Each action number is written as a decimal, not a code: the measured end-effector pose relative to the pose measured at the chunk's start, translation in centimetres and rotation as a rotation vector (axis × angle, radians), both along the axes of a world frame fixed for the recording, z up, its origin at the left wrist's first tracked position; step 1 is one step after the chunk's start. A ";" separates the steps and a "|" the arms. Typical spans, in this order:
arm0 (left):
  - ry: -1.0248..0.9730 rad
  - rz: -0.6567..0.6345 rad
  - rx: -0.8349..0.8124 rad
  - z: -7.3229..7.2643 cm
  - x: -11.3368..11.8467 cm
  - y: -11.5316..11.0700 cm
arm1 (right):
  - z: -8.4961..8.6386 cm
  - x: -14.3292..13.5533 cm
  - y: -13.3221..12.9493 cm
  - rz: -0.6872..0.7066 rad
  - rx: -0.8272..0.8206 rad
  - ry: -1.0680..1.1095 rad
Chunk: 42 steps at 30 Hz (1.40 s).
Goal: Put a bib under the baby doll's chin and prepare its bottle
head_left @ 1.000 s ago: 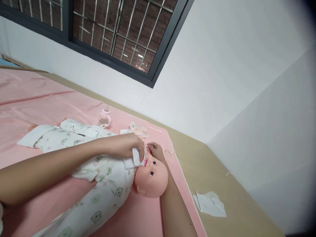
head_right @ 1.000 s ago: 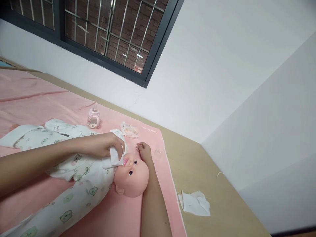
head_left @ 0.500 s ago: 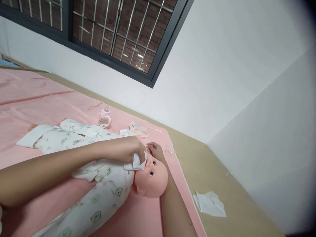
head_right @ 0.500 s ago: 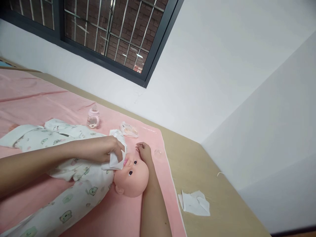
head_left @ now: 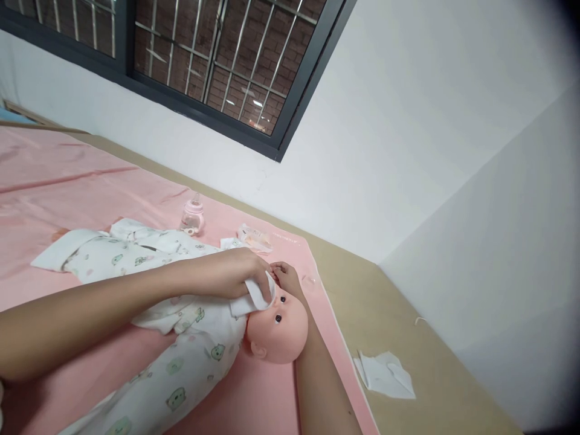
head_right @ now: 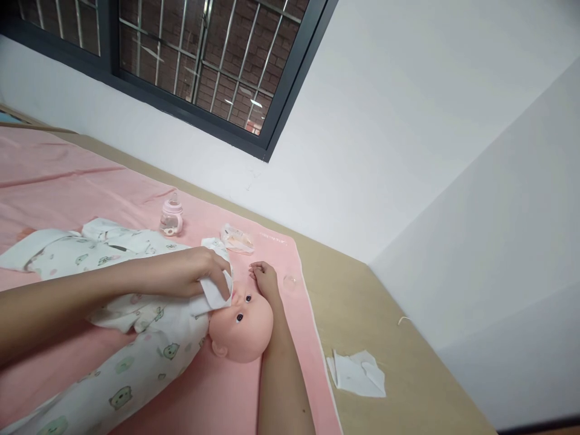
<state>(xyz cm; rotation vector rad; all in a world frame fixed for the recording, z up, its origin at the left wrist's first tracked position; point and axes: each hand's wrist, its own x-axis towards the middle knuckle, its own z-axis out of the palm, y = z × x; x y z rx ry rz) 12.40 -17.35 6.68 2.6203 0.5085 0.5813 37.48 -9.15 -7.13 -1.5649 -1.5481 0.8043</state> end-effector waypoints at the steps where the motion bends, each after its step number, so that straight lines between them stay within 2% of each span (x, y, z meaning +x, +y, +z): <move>1: -0.002 0.035 0.015 0.1 0.0 0.1 | 0.2 0.0 0.4 -0.007 -0.007 0.016; 4: 0.033 0.127 0.033 0.2 0.2 0.2 | 0.9 0.1 1.6 -0.024 -0.017 0.073; 7: 0.056 0.151 0.010 0.2 0.5 0.1 | 1.1 0.1 1.9 -0.019 -0.009 0.104; 14: 0.027 0.126 -0.028 -0.7 0.7 0.3 | 0.8 0.2 1.6 -0.010 -0.001 0.127; 21: 0.049 0.123 -0.034 -0.1 0.7 0.1 | 0.7 0.2 1.8 -0.020 -0.012 0.144; 34: 0.032 0.066 -0.002 0.0 0.0 0.2 | 0.2 0.4 2.1 0.009 -0.011 0.178; 38: -0.072 0.152 -0.017 0.3 -0.3 0.5 | 1.5 0.5 1.6 0.039 -0.026 0.197; 40: -0.131 0.194 0.010 0.4 -0.5 0.7 | 3.1 0.6 1.3 0.057 -0.030 0.212; 42: -0.186 0.246 0.064 0.3 -0.7 1.0 | 5.5 0.5 0.8 0.047 0.012 0.225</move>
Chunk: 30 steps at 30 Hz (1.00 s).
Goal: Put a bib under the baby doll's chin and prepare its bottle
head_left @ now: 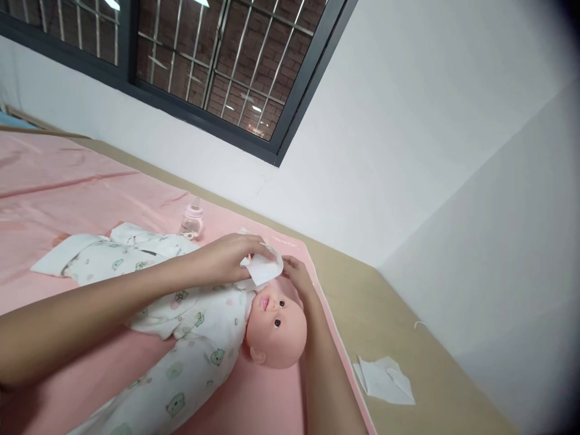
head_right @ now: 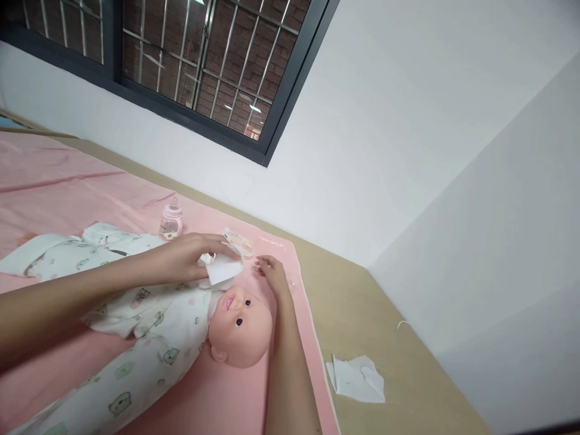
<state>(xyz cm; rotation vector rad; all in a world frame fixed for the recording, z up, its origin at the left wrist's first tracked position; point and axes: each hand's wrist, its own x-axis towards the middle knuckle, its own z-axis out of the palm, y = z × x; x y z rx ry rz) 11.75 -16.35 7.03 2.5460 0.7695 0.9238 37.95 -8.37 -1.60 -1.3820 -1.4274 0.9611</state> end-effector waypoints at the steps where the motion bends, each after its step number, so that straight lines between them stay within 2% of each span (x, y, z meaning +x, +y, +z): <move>1: -0.019 0.038 0.028 -0.1 -0.1 0.2 | 1.5 -0.3 -0.5 -0.019 0.041 0.004; 2: -0.030 0.080 0.055 -0.2 -0.2 0.4 | 3.0 -0.7 -1.1 -0.031 0.099 0.009; 6: 0.003 0.218 0.114 -0.8 -0.3 1.2 | 8.6 -3.8 -4.9 0.087 0.313 -0.054; 8: 0.032 0.253 0.122 -1.0 -0.4 1.5 | 10.2 -5.4 -6.9 0.151 0.401 -0.125; 10: 0.051 0.259 0.121 -1.1 -0.5 1.7 | 10.8 -6.7 -8.2 0.171 0.451 -0.250; 14: 0.051 0.214 0.090 -0.9 -0.5 1.6 | 10.4 -7.4 -8.4 0.129 0.476 -0.488; 18: -0.007 0.175 -0.026 -0.5 -1.0 1.9 | 9.7 -6.5 -7.0 0.085 0.446 -0.501; 24: -0.212 0.350 -0.165 0.6 -4.4 4.8 | 8.5 -3.3 -4.6 -0.141 0.374 -0.640; 27: -0.376 0.449 -0.268 1.0 -6.6 6.7 | 7.4 -1.9 -3.4 -0.186 0.287 -0.667; 30: -0.641 0.475 -0.485 0.5 -8.7 9.0 | 6.2 -1.0 -2.4 -0.186 0.206 -0.585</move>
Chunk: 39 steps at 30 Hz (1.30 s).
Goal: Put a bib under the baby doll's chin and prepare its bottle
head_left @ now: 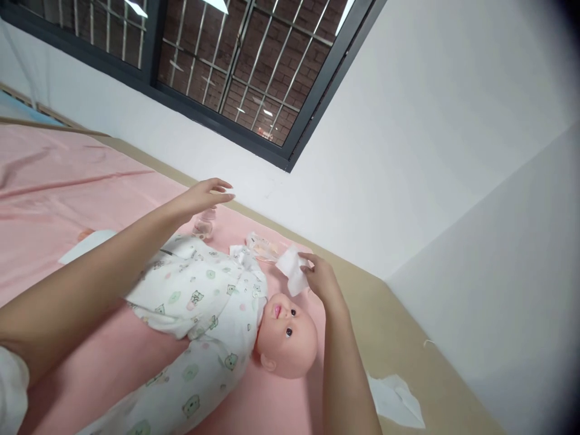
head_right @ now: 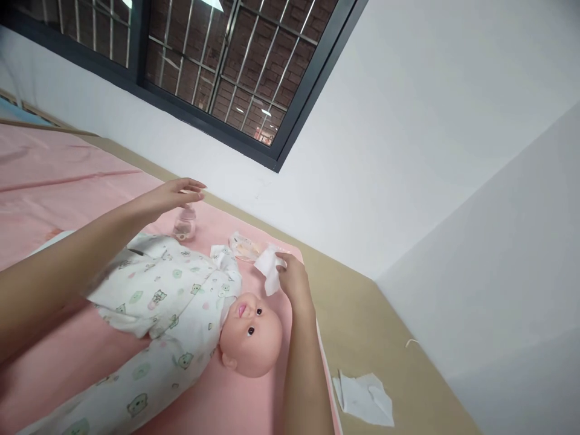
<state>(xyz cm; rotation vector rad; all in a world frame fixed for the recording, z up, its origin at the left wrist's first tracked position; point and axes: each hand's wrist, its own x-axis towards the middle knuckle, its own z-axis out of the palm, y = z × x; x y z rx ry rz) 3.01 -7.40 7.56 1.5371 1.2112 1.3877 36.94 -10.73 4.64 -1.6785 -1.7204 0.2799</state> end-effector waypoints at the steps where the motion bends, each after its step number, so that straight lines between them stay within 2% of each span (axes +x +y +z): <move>1: -0.101 0.000 -0.054 -0.4 -0.7 0.8 | -0.3 0.2 0.2 -0.004 -0.029 0.030; 3: -0.204 0.020 -0.128 -1.4 -2.0 2.2 | -0.6 0.2 0.6 -0.009 -0.098 0.065; 6: -0.220 0.098 -0.208 -3.0 -3.8 3.7 | -0.6 -0.2 1.2 0.040 -0.155 0.151; 9: -0.192 0.157 -0.280 -4.1 -4.9 4.4 | -0.3 -1.1 2.6 0.202 -0.153 0.393; 12: -0.137 0.139 -0.323 -4.6 -5.3 4.6 | -0.2 -2.0 4.9 0.341 -0.200 0.610; 17: 0.003 0.091 -0.357 -5.5 -5.0 5.4 | -1.8 -2.5 8.0 0.295 -0.386 0.623; 22: 0.135 0.053 -0.351 -6.6 -4.8 6.4 | -4.3 -1.6 8.8 0.274 -0.460 0.599; 24: 0.177 0.040 -0.342 -6.9 -4.7 6.6 | -4.9 -1.0 8.7 0.257 -0.417 0.608; 27: 0.213 0.003 -0.309 -7.0 -4.4 6.5 | -5.2 0.3 8.2 0.156 -0.273 0.592; 31: 0.203 -0.031 -0.243 -7.2 -3.9 6.1 | -5.6 2.4 7.0 0.051 -0.015 0.518; 34: 0.173 -0.045 -0.183 -7.6 -3.6 6.0 | -6.6 4.0 5.5 -0.027 0.196 0.482; 36: 0.163 -0.044 -0.149 -7.9 -3.6 6.2 | -7.7 4.8 4.5 -0.106 0.313 0.411; 39: 0.170 -0.021 -0.121 -8.5 -3.6 6.8 | -9.1 5.5 3.2 -0.263 0.456 0.175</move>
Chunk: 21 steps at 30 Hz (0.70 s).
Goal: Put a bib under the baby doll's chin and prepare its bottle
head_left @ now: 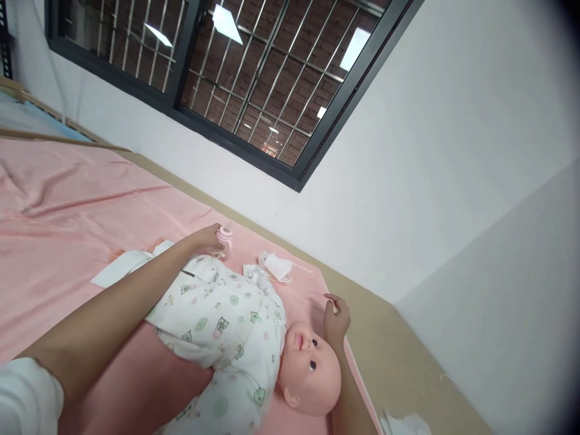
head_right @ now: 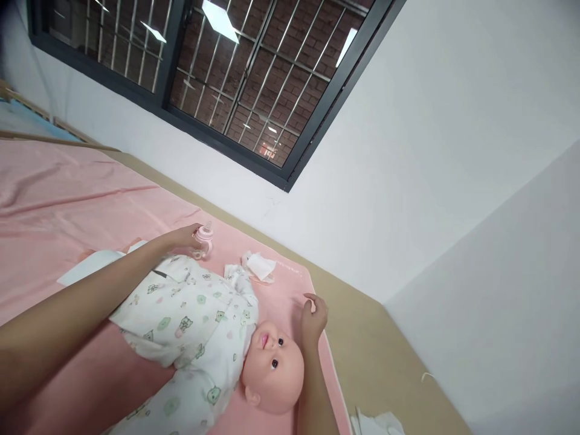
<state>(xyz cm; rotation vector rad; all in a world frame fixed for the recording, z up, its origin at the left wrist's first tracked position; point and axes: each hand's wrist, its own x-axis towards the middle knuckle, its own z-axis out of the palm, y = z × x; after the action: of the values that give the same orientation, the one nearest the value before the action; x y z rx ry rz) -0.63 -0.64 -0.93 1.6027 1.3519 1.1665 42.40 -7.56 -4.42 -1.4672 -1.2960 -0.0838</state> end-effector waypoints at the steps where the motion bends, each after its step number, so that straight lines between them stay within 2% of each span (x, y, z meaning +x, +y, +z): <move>1: 0.006 0.008 0.005 -0.2 0.0 0.2 | -0.3 0.1 -0.3 -0.071 0.012 -0.056; 3: 0.018 0.023 0.009 -0.6 0.0 0.5 | -0.9 0.1 -0.6 -0.189 -0.016 -0.081; 5: 0.035 0.042 0.005 -1.1 0.0 0.8 | -1.3 0.0 -0.7 -0.275 -0.135 -0.018; 8: 0.070 0.074 -0.002 -1.6 0.0 1.0 | -2.0 -0.3 -0.7 -0.363 -0.330 0.066; 10: 0.098 0.089 0.004 -1.9 0.0 1.1 | -2.5 -0.4 -0.8 -0.400 -0.382 0.076; 14: 0.149 0.111 0.016 -1.9 0.0 1.2 | -3.0 -0.4 -1.0 -0.438 -0.439 0.042; 21: 0.182 0.127 0.039 -1.7 0.0 1.0 | -3.0 0.2 -1.2 -0.428 -0.517 -0.019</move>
<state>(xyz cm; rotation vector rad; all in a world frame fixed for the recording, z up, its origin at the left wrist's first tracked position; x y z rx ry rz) -0.63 0.33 -2.66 1.7061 1.5763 1.1496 42.61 -8.74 -7.39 -2.1789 -1.0388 -0.0443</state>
